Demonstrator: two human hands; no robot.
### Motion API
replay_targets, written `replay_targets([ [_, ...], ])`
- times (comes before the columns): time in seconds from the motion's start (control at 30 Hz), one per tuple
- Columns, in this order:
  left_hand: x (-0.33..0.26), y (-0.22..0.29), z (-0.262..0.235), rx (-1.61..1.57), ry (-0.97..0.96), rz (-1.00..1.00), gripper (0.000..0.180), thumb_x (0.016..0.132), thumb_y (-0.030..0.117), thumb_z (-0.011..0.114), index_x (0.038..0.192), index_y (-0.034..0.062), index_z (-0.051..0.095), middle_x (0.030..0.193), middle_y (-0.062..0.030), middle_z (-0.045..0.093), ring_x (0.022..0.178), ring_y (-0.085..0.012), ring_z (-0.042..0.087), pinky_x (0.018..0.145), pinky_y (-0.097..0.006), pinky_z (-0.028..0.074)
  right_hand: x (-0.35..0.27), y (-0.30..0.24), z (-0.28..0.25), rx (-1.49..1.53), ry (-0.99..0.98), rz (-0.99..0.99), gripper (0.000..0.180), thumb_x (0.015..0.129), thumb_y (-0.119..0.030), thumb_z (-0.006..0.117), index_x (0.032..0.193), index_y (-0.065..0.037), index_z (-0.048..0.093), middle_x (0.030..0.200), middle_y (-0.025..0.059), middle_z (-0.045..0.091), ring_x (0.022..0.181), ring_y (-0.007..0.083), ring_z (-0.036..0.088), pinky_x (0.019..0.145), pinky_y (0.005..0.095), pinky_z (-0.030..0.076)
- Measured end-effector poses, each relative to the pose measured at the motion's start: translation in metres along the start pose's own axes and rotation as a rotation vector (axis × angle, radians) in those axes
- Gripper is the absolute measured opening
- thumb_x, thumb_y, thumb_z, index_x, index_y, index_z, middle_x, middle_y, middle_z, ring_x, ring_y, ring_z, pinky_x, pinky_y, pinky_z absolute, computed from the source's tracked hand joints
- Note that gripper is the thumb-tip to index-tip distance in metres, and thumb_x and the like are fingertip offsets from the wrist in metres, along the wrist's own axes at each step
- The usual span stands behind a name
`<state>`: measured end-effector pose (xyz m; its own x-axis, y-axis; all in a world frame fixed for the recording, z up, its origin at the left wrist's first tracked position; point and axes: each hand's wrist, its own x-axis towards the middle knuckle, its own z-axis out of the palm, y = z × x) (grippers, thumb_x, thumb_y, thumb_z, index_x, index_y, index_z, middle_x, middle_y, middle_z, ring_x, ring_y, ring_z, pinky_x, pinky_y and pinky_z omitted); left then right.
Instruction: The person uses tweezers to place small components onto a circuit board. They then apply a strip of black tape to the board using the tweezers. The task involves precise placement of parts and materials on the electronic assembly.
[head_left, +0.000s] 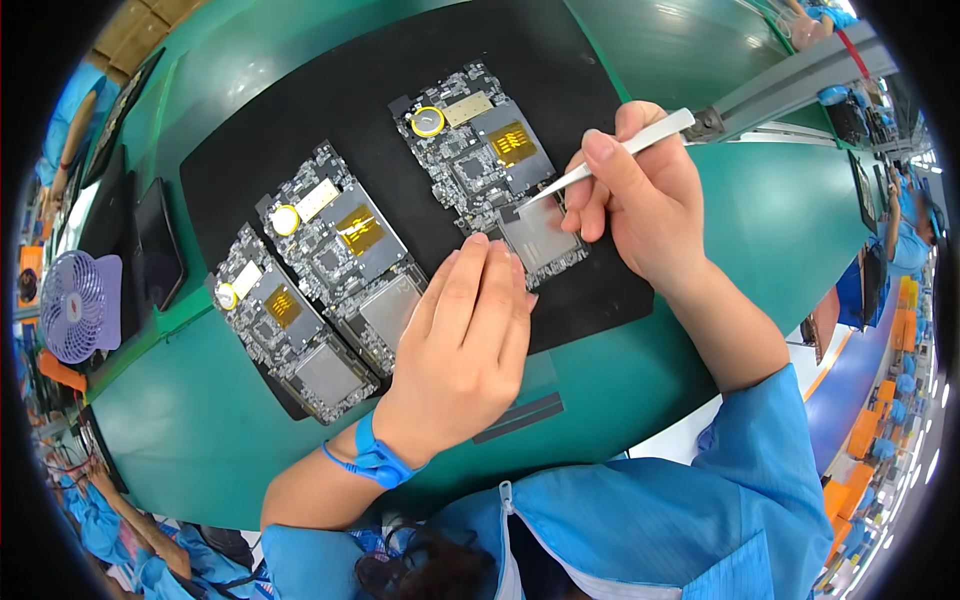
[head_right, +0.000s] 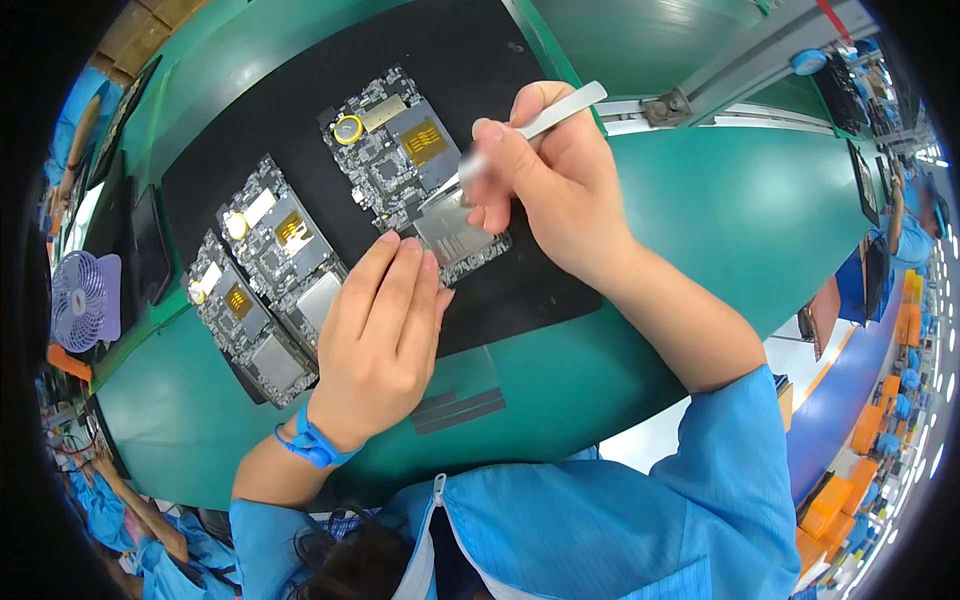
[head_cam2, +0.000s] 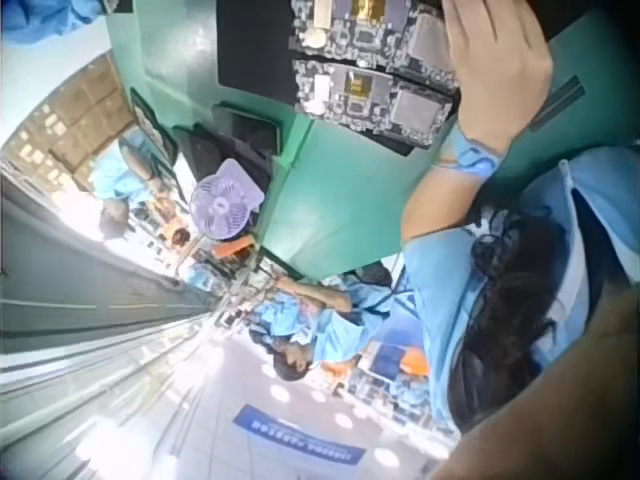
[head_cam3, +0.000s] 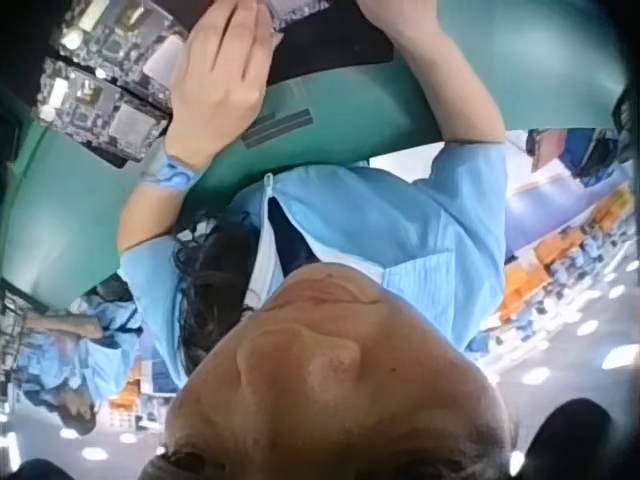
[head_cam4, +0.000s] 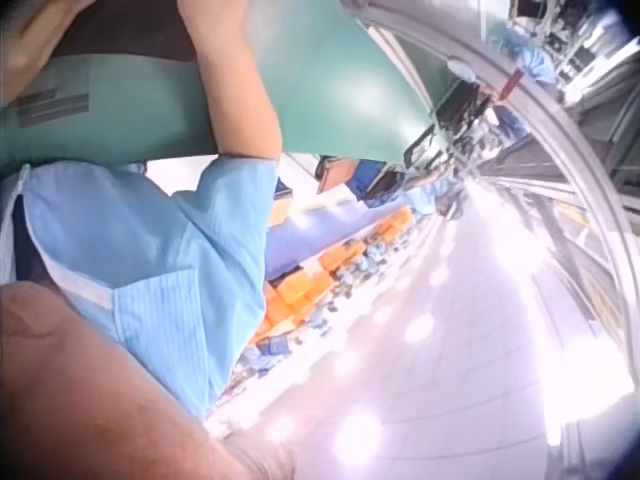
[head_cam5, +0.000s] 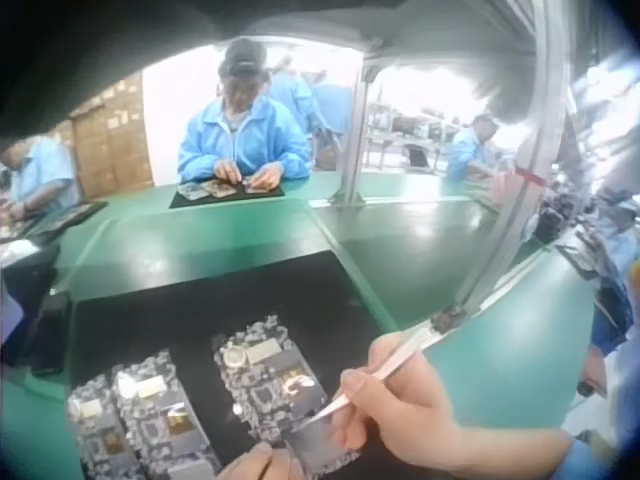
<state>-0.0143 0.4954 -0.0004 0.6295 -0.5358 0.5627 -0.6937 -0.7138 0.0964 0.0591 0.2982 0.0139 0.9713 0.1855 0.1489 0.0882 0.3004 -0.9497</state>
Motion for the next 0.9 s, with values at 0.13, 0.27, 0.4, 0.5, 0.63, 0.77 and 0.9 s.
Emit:
replay_targets([
  [0.13,-0.002,-0.002,0.000,-0.012,0.011,0.026,0.029,0.073,0.002,0.076,0.098,-0.0110,0.071,0.108,-0.0214,0.067,0.106,-0.0389,0.065,0.088,-0.040,0.057,-0.003,0.000,0.002,0.022,-0.008,0.051,0.023,0.101,-0.011,0.059,0.105,-0.007,0.038,0.071,0.0091,0.063,0.050,0.0107,0.060,0.050,0.0237,0.051],
  [0.27,-0.001,-0.003,0.003,0.001,0.031,0.043,0.027,0.073,0.004,0.077,0.097,-0.0094,0.072,0.107,-0.0205,0.068,0.106,-0.0375,0.066,0.086,-0.038,0.058,0.000,0.001,0.004,-0.063,-0.025,0.028,0.023,0.101,-0.012,0.060,0.105,-0.005,0.039,0.069,0.0084,0.063,0.049,0.0093,0.060,0.049,0.0227,0.051],
  [0.4,0.000,-0.004,0.002,-0.001,0.027,0.037,0.027,0.073,0.005,0.077,0.097,-0.0080,0.073,0.108,-0.0200,0.068,0.107,-0.0365,0.065,0.085,-0.037,0.058,0.007,-0.004,0.001,-0.111,-0.045,0.086,0.023,0.100,-0.012,0.061,0.104,-0.005,0.039,0.068,0.0082,0.063,0.049,0.0081,0.059,0.049,0.0218,0.051],
  [0.5,0.000,-0.005,0.003,0.002,0.033,0.042,0.027,0.073,0.004,0.077,0.097,-0.0080,0.073,0.108,-0.0196,0.068,0.105,-0.0359,0.065,0.083,-0.037,0.058,0.009,-0.005,0.002,-0.114,-0.054,0.103,0.023,0.100,-0.012,0.061,0.104,-0.004,0.040,0.068,0.0085,0.063,0.048,0.0078,0.058,0.048,0.0217,0.051],
  [0.63,0.000,-0.005,0.005,0.007,0.050,0.042,0.028,0.072,0.004,0.077,0.097,-0.0085,0.072,0.107,-0.0194,0.068,0.100,-0.0341,0.065,0.081,-0.037,0.058,0.009,-0.004,0.002,-0.129,-0.053,0.086,0.023,0.100,-0.012,0.061,0.104,-0.005,0.040,0.068,0.0086,0.063,0.048,0.0077,0.058,0.047,0.0213,0.051],
  [0.77,0.000,-0.004,0.004,0.012,0.043,0.042,0.029,0.071,0.004,0.077,0.097,-0.0086,0.072,0.107,-0.0193,0.067,0.097,-0.0329,0.064,0.079,-0.037,0.057,0.010,-0.004,0.002,-0.144,-0.054,0.090,0.022,0.100,-0.011,0.061,0.104,-0.005,0.040,0.067,0.0081,0.062,0.048,0.0075,0.058,0.046,0.0207,0.050],
  [0.9,-0.001,-0.004,0.004,0.006,0.031,0.037,0.030,0.071,0.004,0.077,0.098,-0.0082,0.071,0.110,-0.0190,0.067,0.098,-0.0327,0.064,0.081,-0.036,0.057,0.009,-0.004,0.003,-0.138,-0.046,0.099,0.022,0.100,-0.011,0.061,0.105,-0.005,0.040,0.068,0.0077,0.062,0.048,0.0068,0.057,0.046,0.0198,0.050],
])
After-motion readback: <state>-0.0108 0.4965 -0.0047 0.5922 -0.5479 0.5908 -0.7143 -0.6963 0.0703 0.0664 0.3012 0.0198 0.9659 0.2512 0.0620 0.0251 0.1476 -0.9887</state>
